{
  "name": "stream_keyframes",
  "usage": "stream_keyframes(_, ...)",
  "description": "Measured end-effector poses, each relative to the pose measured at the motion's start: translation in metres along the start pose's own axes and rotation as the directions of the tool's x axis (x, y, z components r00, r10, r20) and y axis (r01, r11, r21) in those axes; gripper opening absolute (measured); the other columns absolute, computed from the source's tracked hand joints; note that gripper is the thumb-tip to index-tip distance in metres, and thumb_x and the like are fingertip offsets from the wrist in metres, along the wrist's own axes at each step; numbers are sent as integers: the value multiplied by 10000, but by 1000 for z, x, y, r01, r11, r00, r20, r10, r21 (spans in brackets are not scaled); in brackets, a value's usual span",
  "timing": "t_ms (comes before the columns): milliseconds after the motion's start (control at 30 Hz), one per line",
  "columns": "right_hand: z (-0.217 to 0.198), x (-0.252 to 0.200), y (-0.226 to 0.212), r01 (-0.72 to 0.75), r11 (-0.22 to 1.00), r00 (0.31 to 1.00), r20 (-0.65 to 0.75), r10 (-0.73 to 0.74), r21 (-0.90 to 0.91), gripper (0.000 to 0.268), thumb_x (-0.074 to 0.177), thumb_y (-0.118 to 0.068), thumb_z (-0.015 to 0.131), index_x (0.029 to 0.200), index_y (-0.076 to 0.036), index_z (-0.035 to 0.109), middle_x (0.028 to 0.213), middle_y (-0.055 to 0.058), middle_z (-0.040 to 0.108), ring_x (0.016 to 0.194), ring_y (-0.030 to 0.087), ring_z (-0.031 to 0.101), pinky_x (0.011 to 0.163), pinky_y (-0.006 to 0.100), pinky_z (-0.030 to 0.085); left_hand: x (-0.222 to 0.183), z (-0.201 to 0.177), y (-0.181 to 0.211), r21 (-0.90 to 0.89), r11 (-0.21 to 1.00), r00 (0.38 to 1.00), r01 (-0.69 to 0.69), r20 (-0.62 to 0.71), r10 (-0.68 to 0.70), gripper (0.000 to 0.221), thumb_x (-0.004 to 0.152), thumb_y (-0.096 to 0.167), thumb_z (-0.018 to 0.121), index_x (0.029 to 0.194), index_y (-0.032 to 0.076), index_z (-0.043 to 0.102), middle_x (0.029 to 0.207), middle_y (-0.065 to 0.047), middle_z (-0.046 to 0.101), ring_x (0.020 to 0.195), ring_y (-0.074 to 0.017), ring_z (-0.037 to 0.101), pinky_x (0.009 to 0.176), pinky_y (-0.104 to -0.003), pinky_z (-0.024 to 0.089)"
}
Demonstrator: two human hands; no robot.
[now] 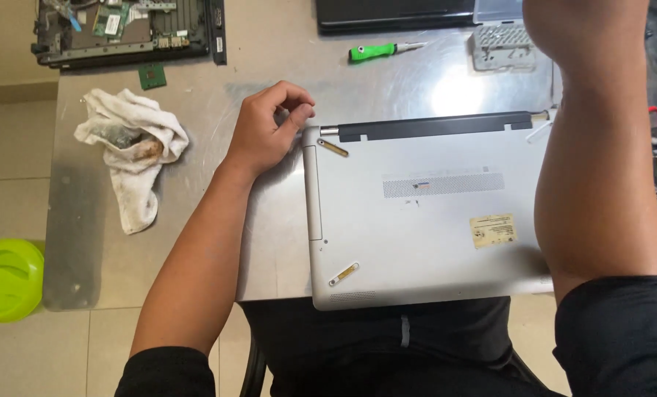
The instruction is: Unscrewing the back cover of a laptop using a precision screwdriver on a repair bench.
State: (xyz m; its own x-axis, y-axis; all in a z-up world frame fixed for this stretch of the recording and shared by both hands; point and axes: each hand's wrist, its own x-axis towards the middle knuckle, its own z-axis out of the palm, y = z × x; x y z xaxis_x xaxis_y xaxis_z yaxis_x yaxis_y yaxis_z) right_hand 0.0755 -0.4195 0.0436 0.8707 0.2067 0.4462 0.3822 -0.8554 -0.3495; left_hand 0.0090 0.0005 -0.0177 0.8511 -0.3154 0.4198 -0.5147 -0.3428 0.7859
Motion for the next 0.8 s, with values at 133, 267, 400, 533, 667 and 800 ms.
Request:
stream_keyframes(133,-1,3,21,-159,967,980,89,179,-198,570,1050,-517,804,1139,-15,549,1189,280,482,975,504,566,799,605,453,0,3,-8,-2,1000,999,11,-40,-11,86,979,210,763,988,162,692,811,-2,718,786,-174,691,797,-325,514)
stream_keyframes(267,-5,2,0,-271,896,937,114,329,-351,752,1003,-723,816,1197,-26,614,1255,308,527,990,540,633,786,624,501,2,0,14,16,997,997,78,18,-78,51,951,151,691,936,117,655,867,12,680,775,-142,584,733,-293,485)
stream_keyframes(400,3,-4,-22,-399,807,788,287,544,-434,923,884,-864,666,1255,-25,562,1225,315,598,1096,535,604,862,623,478,2,1,12,17,994,995,104,12,-104,65,957,179,668,956,117,685,890,13,701,808,-139,615,748,-287,496)
stream_keyframes(533,29,1,-11,-417,778,807,202,555,-470,936,847,-863,729,1195,-16,530,1141,284,674,1044,525,639,749,583,497,1,2,10,-11,997,997,77,6,-77,121,1004,178,613,1012,95,700,873,-26,748,835,-142,690,736,-281,495)
stream_keyframes(667,27,5,-20,-416,776,803,210,558,-473,851,845,-754,762,1215,-16,554,1155,293,668,1060,503,644,796,576,523,2,3,11,14,996,996,89,-24,-88,101,973,176,648,993,104,716,929,-4,737,855,-150,665,773,-293,510)
stream_keyframes(800,23,-3,-24,-374,851,858,211,468,-368,693,848,-613,834,1110,-28,571,1093,234,661,947,440,618,739,544,484,2,3,13,6,1000,998,-11,-67,11,59,964,165,662,966,115,693,915,-2,714,835,-157,630,766,-304,494)
